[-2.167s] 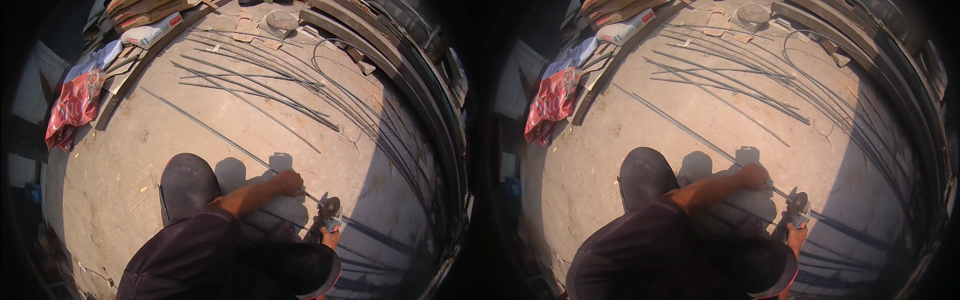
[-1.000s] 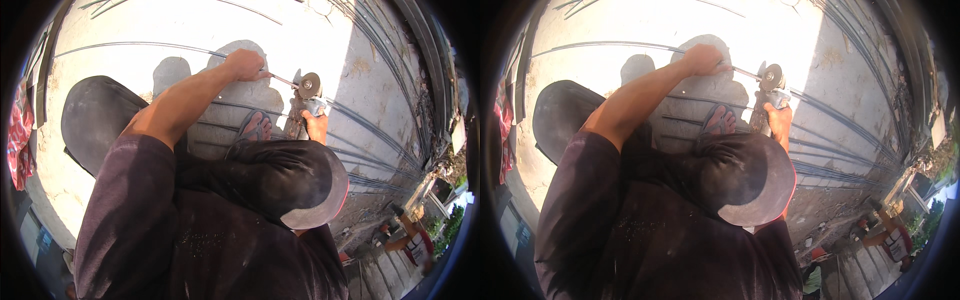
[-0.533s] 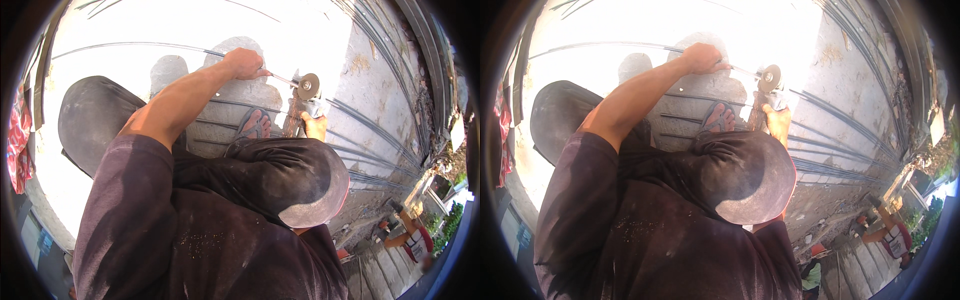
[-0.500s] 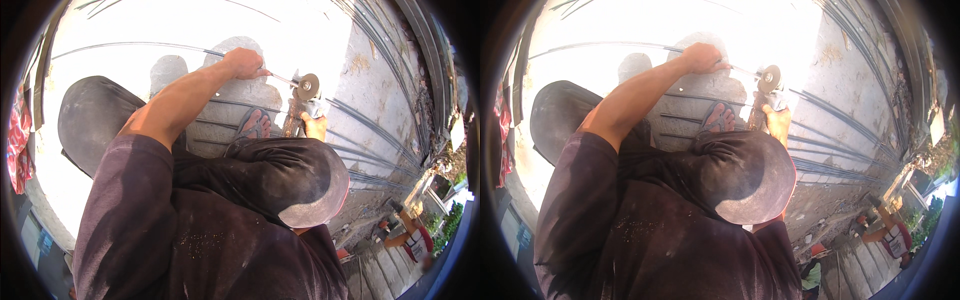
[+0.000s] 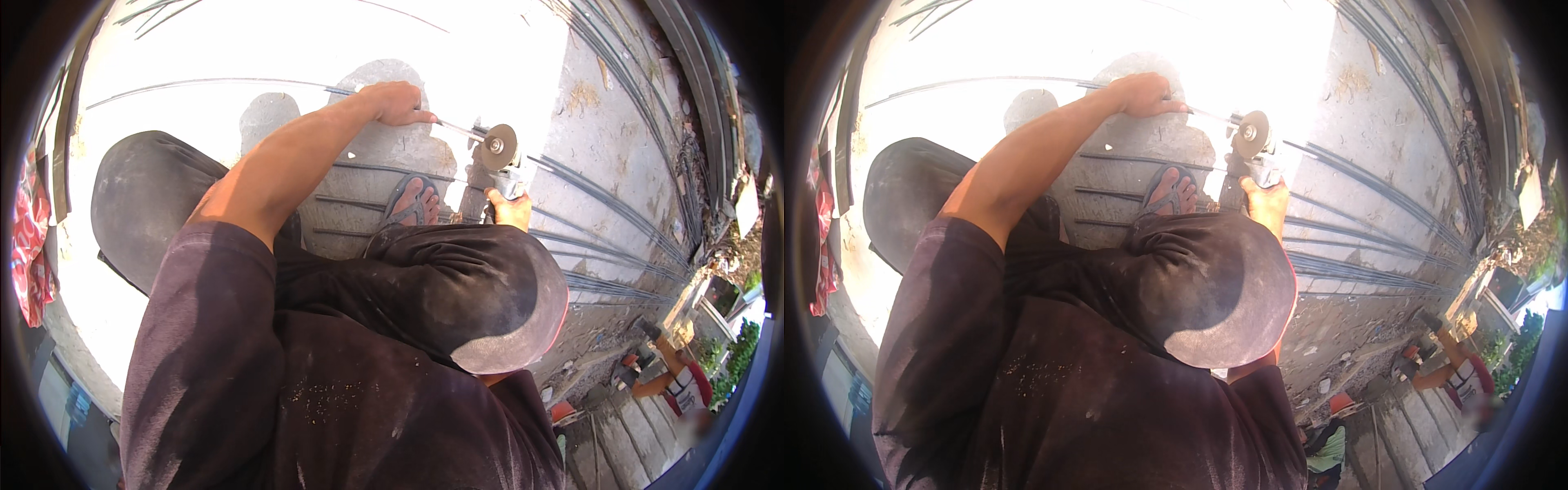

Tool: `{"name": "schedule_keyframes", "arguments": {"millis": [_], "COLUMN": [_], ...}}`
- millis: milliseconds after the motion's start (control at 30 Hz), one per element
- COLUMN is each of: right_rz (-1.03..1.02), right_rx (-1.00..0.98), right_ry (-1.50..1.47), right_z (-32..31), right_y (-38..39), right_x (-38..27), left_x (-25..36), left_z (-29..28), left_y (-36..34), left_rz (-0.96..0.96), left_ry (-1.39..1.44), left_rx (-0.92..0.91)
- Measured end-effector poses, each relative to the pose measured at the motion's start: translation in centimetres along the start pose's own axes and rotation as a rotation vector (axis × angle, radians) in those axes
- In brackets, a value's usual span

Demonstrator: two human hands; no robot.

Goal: The person sits on a concrete floor and uses an angle grinder to cut multiple long metal rods into shorter segments. They hold each rod steady with one hand while operating the grinder with the other, creating sparks as the metal is severed. The cut pieces are placed on the ground nearby.

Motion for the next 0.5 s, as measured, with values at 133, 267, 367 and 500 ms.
{"name": "schedule_keyframes", "arguments": {"millis": [133, 267, 367, 500], "right_rz": [-0.010, -0.051, -0.045, -0.001], "right_rx": [-0.022, -0.013, -0.030, -0.040], "right_ry": [-0.045, -0.074, -0.067, -0.066], "right_z": [-0.2, -0.4, -0.3, -0.2], "right_y": [0.3, 0.5, 0.4, -0.3], "right_x": [-0.6, -0.7, -0.7, 0.3], "left_x": [0.0, -0.5, -0.6, -0.6], "left_z": [0.1, 0.7, 1.0, 1.2], "left_y": [0.0, -0.4, -0.5, -0.7], "left_rz": [-0.014, 0.036, 0.026, 0.022], "left_ry": [0.085, 0.169, 0.187, 0.190], "left_rx": [-0.056, -0.074, -0.098, -0.111]}}
Point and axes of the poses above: each hand's wrist, its own y-axis away from the middle knuckle, its own z-axis out of the palm, x = y × z, the point moved 5 cm from there along -y, towards the middle knuckle, and after that the axes turned 3 degrees about y, right-handed, at the moved point
